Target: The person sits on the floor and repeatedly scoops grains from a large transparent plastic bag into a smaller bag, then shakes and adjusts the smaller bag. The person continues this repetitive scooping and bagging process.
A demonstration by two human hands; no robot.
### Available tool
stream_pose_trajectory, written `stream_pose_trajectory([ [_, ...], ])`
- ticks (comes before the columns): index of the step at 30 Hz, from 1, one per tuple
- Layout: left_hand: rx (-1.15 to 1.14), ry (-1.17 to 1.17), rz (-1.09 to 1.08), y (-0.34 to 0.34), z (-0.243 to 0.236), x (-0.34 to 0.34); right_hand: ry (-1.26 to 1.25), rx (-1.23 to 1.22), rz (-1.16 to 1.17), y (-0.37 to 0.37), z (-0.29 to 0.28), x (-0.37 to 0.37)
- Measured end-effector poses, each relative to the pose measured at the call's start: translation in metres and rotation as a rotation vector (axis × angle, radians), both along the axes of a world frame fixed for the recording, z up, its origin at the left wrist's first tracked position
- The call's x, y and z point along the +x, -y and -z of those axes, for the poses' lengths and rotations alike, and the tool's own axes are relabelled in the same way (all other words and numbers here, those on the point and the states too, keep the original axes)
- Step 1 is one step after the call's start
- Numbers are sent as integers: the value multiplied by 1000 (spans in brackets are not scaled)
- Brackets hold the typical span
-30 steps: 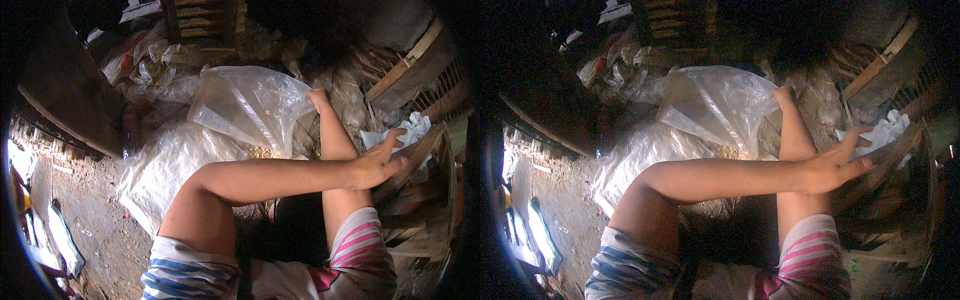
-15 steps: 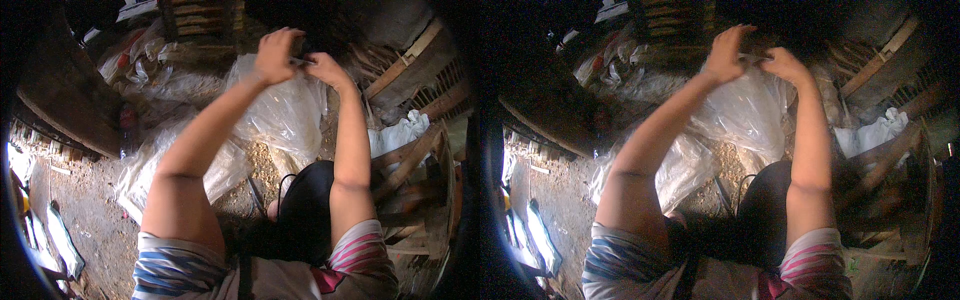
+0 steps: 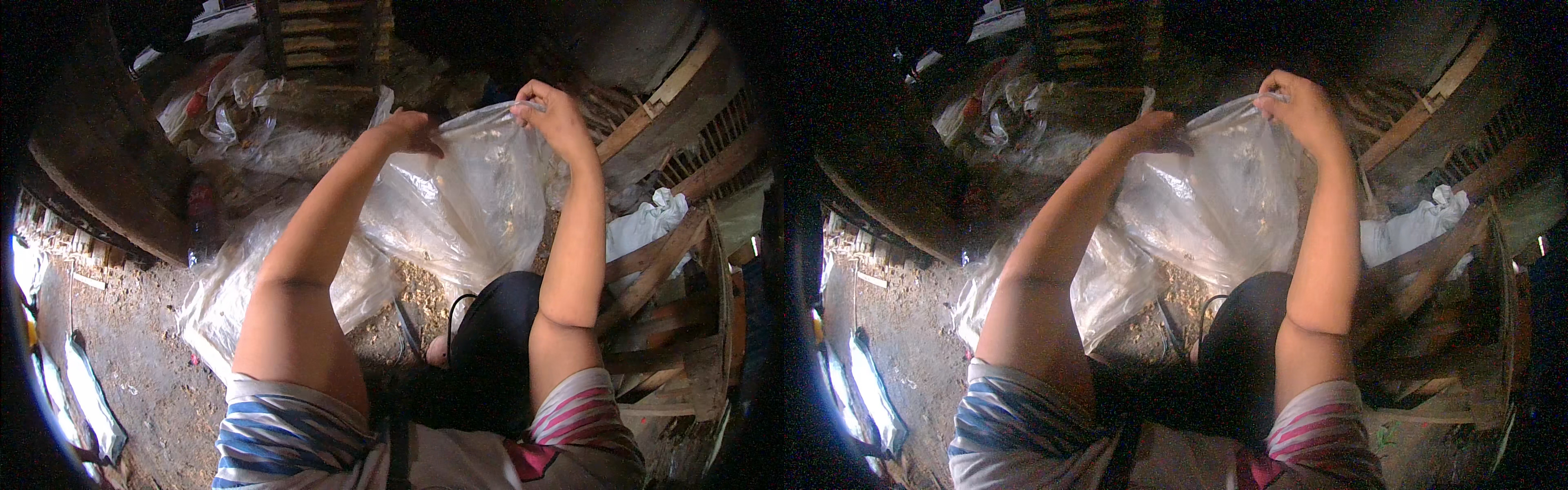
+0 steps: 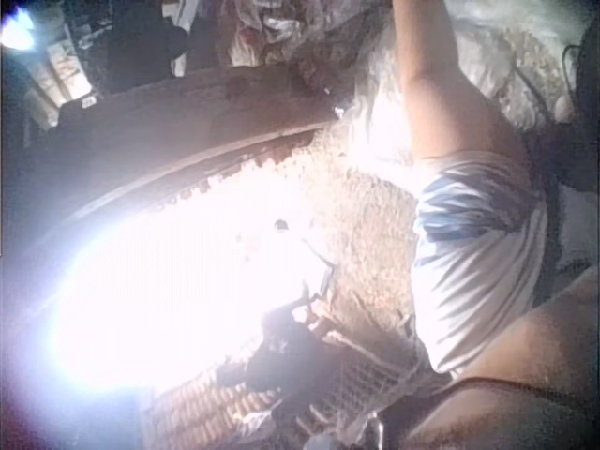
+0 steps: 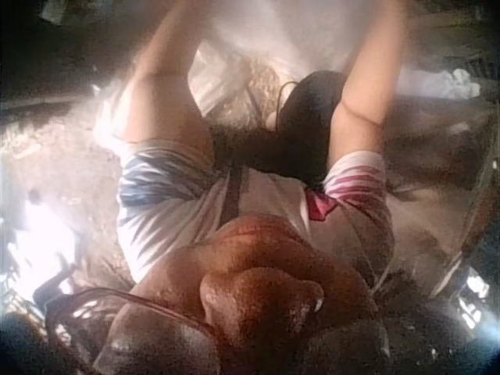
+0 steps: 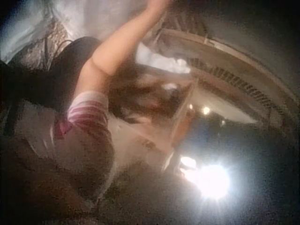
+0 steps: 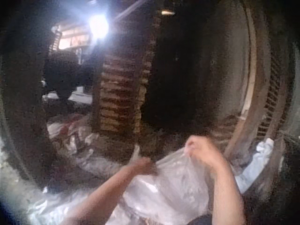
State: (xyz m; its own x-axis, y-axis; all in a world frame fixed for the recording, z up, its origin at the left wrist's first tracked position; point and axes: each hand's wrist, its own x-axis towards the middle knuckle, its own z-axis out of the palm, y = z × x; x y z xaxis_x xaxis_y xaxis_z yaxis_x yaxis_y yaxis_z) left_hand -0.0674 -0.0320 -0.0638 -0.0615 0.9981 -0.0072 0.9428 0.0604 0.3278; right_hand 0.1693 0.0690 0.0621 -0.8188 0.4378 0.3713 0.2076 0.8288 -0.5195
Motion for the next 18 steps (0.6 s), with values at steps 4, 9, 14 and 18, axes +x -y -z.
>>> stream_pose_trajectory([
  [4, 147, 710, 101, 26, -39, 27, 59, 17, -24, -13, 5, 6],
  [9, 186, 478, 108, 19, -47, 20, 8, 24, 20, -15, 8, 12],
  [14, 135, 29, 2, 16, -71, 9, -38, 115, 77, -25, 7, 25],
  [18, 127, -271, -103, 18, -63, -4, -153, 229, 201, -24, 0, 29],
])
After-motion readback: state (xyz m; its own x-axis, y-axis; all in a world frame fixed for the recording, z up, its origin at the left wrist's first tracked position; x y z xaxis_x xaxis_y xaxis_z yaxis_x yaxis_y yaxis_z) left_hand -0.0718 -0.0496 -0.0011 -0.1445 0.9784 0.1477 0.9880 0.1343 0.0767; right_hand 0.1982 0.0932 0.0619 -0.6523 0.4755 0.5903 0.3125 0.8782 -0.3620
